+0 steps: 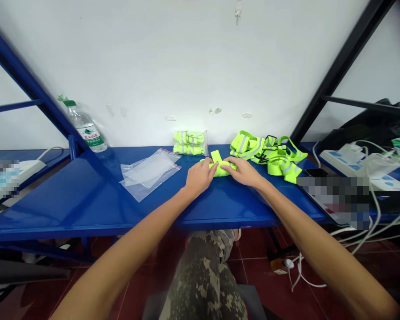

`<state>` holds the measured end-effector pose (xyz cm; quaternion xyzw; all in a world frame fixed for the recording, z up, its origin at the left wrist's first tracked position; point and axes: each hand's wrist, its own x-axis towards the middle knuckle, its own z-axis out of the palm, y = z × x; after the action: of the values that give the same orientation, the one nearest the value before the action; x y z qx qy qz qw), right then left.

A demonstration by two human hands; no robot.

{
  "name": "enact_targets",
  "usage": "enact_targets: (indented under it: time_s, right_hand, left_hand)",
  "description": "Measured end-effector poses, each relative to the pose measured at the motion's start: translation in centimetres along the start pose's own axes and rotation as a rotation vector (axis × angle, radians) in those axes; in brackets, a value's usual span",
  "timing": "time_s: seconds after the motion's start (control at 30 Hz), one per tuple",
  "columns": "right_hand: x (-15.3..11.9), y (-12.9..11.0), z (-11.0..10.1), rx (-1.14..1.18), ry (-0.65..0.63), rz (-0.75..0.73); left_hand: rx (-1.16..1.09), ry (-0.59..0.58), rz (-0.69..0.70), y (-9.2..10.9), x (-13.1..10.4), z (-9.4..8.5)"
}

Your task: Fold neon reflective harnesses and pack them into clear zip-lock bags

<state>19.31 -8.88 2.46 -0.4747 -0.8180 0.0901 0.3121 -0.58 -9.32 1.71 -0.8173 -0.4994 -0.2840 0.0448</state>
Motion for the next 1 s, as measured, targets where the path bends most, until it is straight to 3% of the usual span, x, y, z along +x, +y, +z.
enact_targets:
  time_s: [0.17,0.3,0.4,0.5,0.8,1.0]
  right_hand:
    - [1.2,-0.3,1.2,0.032,0.123,0.037]
    - [1.1,-0.1,1.9,0.033,0.189,-0.127]
    - [0.6,0.4,2.1,-0.032,0.163,-0.209]
    - [0.2,0.8,2.2,-0.102,0.086,-0.242]
    - [0.0,-0.7,1.9,-0.206,0.007,-0.309]
    - [0.5,-0.8,2.2,-0.133,-0.015,-0.170]
  left_hand:
    - [-0.138,-0.011,-0.152,-1.2,1.2,0.0]
    - [-0.167,0.010,-0.250,-1.6,1.7,0.1]
    - [-0.142,0.080,-0.296,-1.5,1.9,0.2]
    - [-0.115,0.145,-0.298,-1.4,2.1,0.2]
    - [-0.154,0.036,-0.292,-2.2,3.3,-0.3]
    - [-0.176,0.078,-0.137,-2.4,1.6,-0.4]
